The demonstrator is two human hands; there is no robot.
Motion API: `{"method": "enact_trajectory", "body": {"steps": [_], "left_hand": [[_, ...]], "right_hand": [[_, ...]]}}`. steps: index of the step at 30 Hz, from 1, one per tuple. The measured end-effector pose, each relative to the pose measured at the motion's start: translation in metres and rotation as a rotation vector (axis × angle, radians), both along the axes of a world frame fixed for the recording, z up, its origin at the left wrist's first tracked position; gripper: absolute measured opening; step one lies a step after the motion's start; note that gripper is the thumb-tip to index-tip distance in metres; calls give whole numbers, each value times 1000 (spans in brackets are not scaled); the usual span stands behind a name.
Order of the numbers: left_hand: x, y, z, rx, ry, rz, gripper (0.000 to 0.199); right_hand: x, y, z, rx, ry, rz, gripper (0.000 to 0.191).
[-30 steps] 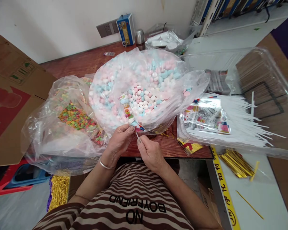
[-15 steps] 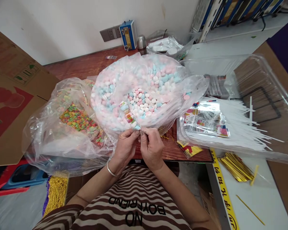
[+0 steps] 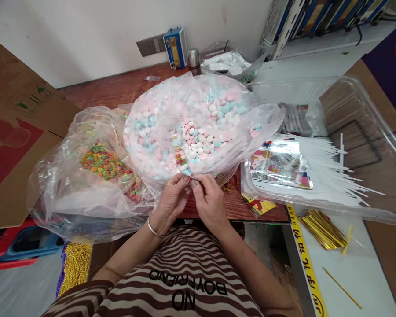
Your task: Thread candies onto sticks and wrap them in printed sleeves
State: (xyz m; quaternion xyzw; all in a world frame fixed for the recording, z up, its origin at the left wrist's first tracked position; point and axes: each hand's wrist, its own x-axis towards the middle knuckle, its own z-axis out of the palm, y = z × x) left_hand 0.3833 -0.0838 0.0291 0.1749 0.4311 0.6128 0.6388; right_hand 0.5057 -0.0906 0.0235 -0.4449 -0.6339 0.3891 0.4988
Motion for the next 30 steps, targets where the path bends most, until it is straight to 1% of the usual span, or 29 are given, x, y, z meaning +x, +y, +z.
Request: {"method": "enact_trajectory", "body": {"steps": [2,5,8,10,12,14,17,18,22,24,25,27,28,30], "left_hand": [[3,0,2,-15,-9,51,39],[5,-2,4,-7,-10,19,39],[7,-6,0,1,20,-12,38],[9,-8,-3,-5,44,-8,39],[8,-9,-4,1,76,4,38],[4,-10,-3,22,129,-26,35],[-4,-9,4,38,170,-93,36],[-6,-8,7,34,165,-93,36],[-8,-6,15,5,143,6,35],[-7,-6,14,4,161,36,35],[-6,-6,13,5,176,34,34],[-6,-8,10,17,213,12,34],[-6,-9,9,31,235,-4,34],[-6,-11,6,66,278,-45,31]], "right_hand": [[-6,-8,-3,28,-59,-82,15],[-9,-15,-7,74,-135,-109,21],[-5,-13,-8,140,-215,-133,19],[-4,-10,-7,135,-231,-148,20],[-3,-7,-6,102,-204,-145,23],[-3,-5,-4,58,-157,-133,25],[-4,-6,-3,31,-116,-131,25],[-4,-6,-3,41,-112,-119,24],[-8,-9,-5,63,-99,-41,21],[-10,-10,-5,68,-72,-77,12],[-11,-10,-5,86,-52,-113,13],[-12,-8,-4,142,-29,-172,26],[-12,-7,-3,168,-29,-181,25],[-11,-3,0,196,-37,-195,13]]}}
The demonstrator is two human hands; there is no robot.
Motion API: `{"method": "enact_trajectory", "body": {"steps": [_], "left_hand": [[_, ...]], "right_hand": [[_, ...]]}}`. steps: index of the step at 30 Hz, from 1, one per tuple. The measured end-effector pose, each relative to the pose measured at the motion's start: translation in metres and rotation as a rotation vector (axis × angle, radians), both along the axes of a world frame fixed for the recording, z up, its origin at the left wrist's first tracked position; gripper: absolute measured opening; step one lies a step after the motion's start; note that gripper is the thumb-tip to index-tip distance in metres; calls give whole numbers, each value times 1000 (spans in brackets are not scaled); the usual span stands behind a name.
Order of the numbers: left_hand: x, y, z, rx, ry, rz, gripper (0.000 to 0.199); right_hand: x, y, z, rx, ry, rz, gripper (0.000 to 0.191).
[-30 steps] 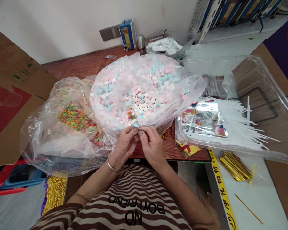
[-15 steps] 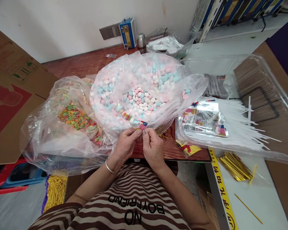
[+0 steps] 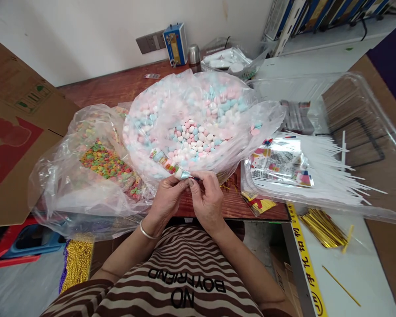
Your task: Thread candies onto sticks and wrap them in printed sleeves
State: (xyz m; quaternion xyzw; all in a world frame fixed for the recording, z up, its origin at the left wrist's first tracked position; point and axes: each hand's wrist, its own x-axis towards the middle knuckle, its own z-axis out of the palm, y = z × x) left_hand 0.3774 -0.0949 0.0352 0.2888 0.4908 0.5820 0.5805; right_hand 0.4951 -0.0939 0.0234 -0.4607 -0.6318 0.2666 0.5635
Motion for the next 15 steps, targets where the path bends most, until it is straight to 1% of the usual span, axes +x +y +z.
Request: {"method": "enact_trajectory", "body": {"steps": [1,3,4,6,8,10,12,15], "left_hand": [[0,-1,-1,15,14,-23,31],[2,-3,-1,33,11,-49,34],[4,-3,-1,35,-6,-43,34],[7,-2,-2,35,-56,14,32],[9,0,-4,31,-98,76,31],[9,1,-9,38,-104,104,31],[8,2,-15,76,-76,116,28],[7,2,-22,141,-66,119,24]], "right_hand": [[1,1,1,6,-6,-12,9],[2,3,4,16,-12,-41,11],[2,3,4,19,-15,-49,12],[1,2,5,10,-8,-36,13],[-1,1,5,-42,39,5,15],[-1,1,2,-156,120,91,17],[2,3,-3,-286,222,219,19],[7,9,-12,-407,376,383,24]]}}
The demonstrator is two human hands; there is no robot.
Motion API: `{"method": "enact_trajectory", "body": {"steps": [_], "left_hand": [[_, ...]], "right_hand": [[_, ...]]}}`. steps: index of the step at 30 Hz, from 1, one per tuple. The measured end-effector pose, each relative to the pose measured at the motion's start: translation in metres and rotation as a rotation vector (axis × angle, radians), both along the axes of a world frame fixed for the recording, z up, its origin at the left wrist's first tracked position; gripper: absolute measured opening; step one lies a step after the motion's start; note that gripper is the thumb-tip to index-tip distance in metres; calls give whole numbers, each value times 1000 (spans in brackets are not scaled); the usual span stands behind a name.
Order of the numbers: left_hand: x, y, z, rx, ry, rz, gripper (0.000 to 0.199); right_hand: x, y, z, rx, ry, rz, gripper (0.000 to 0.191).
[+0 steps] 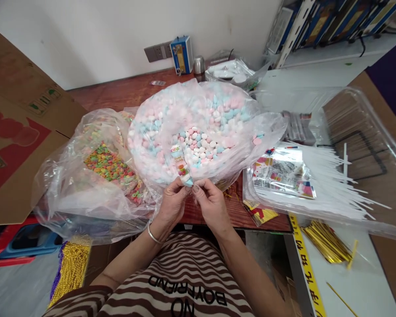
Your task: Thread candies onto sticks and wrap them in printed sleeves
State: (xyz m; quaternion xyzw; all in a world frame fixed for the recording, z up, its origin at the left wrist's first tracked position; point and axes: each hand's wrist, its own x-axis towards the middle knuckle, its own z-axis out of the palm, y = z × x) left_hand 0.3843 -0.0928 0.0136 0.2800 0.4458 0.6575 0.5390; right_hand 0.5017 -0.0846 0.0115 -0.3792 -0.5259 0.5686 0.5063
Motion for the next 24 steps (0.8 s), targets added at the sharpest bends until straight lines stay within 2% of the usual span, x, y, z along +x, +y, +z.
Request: {"method": "enact_trajectory", "body": {"steps": [4,8,12,15,19,22,24], "left_hand": [[0,1,-2,-5,-69,-55,28],[-2,0,-1,-39,-80,-128,28],[-10,0,-1,-39,17,-184,29],[-16,0,-1,-1,109,-243,30],[-13,-1,-3,16,42,-323,28],[-6,-5,-5,-44,-87,-257,31],[-4,-8,-5,-106,-180,-231,33]], "right_hand": [[0,6,-8,-146,217,89,29],[-1,8,-7,-284,389,187,33],[4,9,-5,-380,430,274,36],[10,11,-3,-513,441,348,34],[12,14,-2,-639,470,420,39],[5,11,0,-643,486,374,40],[-5,4,2,-563,500,242,40]]}}
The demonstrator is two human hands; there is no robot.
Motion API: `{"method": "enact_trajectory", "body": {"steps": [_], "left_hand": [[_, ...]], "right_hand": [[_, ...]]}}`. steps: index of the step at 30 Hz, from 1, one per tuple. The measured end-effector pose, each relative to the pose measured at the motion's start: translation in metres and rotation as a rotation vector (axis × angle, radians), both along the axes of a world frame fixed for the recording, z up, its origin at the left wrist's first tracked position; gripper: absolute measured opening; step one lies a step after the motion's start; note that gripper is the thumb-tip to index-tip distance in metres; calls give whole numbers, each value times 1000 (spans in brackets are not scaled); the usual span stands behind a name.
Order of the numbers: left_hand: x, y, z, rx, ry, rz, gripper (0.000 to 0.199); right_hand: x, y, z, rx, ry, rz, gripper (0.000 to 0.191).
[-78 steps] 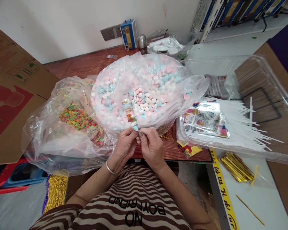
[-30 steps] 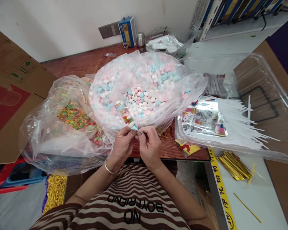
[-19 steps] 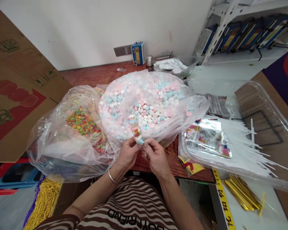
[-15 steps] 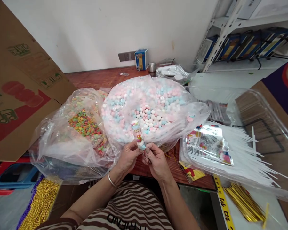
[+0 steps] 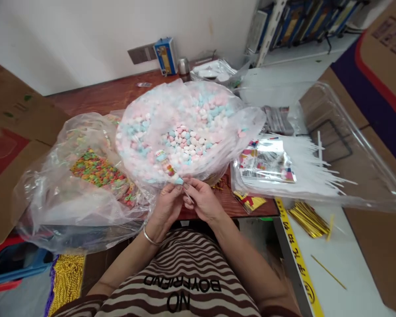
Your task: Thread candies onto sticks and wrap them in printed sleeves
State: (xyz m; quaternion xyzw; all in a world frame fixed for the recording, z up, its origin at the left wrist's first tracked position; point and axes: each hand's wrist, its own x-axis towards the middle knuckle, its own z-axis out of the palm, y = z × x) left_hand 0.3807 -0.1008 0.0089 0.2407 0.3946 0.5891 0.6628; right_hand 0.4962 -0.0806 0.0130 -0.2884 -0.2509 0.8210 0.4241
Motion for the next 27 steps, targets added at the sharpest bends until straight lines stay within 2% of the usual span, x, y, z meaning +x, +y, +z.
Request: {"method": "enact_trajectory", "body": {"steps": [2,3,5,7,9,10,13,16,19,23,25,27], "left_hand": [[-1,-2,2,-54,-47,-22,35],[-3,-1,4,-70,-52,-35,36],[-10,1,10,-70,-48,-38,34],[-22,3,18,-10,-45,45,31],[-39,4,25,60,-6,135,30],[-48,2,28,87,30,169,28],[-71,-7,29,138,185,212,28],[-76,-20,18,142,350,253,34],[-70,-33,4,94,485,241,34],[-75,-48,-4,81,723,114,21],[-83,-52,-1,124,872,56,16],[-89,-55,3,218,1039,6,15]], "right_hand": [[-12,-8,1,71,-16,-150,37],[-18,-12,0,87,-4,-164,37],[-23,-21,-4,113,-7,-156,36],[-18,-31,-13,194,-142,-81,33],[1,-42,-25,347,-412,1,26],[13,-47,-31,443,-571,-1,22],[54,-53,-50,630,-1031,-200,21],[80,-45,-62,685,-1473,-349,22],[83,-30,-66,703,-1806,-281,34],[78,-19,-67,738,-1947,-142,29],[78,-20,-67,742,-1915,-179,27],[80,-24,-65,767,-1781,-276,26]]}}
